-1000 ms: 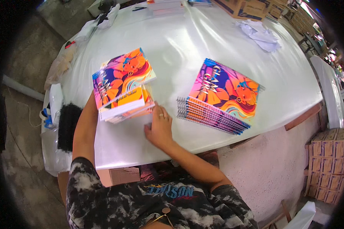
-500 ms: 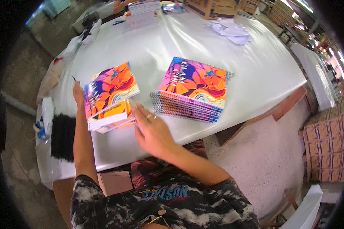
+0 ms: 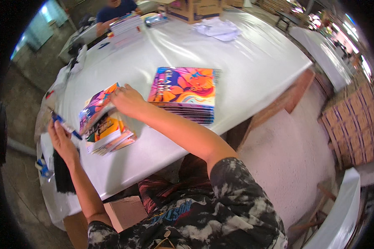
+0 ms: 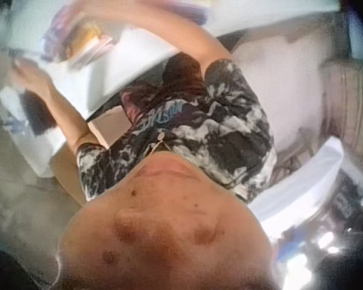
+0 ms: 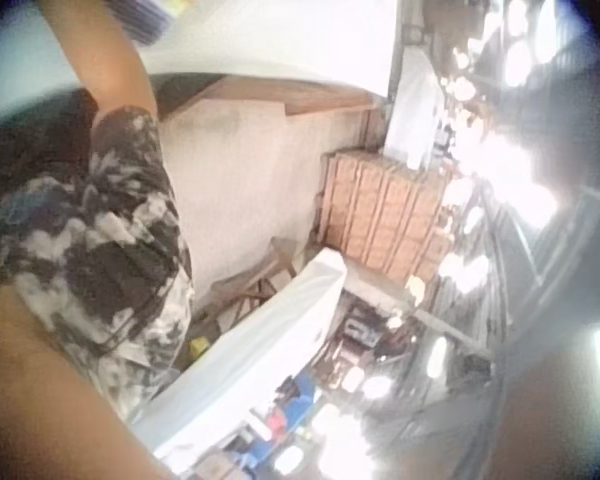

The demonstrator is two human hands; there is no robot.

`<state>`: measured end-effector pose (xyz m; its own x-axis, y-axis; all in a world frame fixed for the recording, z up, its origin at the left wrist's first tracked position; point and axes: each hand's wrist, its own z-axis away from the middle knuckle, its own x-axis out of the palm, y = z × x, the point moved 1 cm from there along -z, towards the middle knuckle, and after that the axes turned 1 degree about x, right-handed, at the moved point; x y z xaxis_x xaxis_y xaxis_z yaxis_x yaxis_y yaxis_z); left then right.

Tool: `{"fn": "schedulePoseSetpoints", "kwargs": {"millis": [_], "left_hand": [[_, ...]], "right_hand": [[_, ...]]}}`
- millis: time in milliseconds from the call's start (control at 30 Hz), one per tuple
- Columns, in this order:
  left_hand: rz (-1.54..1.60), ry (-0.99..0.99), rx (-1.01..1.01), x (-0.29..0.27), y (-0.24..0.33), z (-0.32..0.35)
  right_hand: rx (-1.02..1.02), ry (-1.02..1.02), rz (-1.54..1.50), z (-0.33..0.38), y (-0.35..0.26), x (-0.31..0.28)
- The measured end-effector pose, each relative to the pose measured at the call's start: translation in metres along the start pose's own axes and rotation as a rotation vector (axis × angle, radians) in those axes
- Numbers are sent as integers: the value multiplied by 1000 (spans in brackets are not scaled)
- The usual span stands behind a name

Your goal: The person assembles spiral-bound notebooks by inserting metal coils into the punched holes of the covers and pages. They repeatedly pick up a coil, align it with the notebook, and press it into place, then place the finished notebook on a stack.

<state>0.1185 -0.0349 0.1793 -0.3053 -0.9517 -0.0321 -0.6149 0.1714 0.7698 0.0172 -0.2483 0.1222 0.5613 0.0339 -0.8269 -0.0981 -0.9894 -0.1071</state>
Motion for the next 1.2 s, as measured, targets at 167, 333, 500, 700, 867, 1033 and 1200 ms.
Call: {"fn": "schedulePoseSetpoints", "kwargs": {"millis": [167, 333, 500, 700, 867, 1033, 1200], "left_hand": [[-656, -7, 244, 20, -33, 22], [-1155, -302, 292, 42, 5, 36], [613, -446, -245, 69, 19, 107], [696, -168, -413, 63, 31, 130], [-51, -261, -326, -11, 19, 141], [-67, -541, -349, -3, -12, 162], [191, -336, -436, -7, -49, 157]], "right_hand": [[368, 187, -222, 2, 24, -81], [502, 360, -704, 44, 15, -135], [306, 350, -1219, 90, -54, -107], [441, 181, -1910, 141, -82, -66], [402, 661, -1186, 167, -30, -96], [567, 72, -1622, 190, -37, -27], [450, 108, -1506, 183, -53, 4]]}}
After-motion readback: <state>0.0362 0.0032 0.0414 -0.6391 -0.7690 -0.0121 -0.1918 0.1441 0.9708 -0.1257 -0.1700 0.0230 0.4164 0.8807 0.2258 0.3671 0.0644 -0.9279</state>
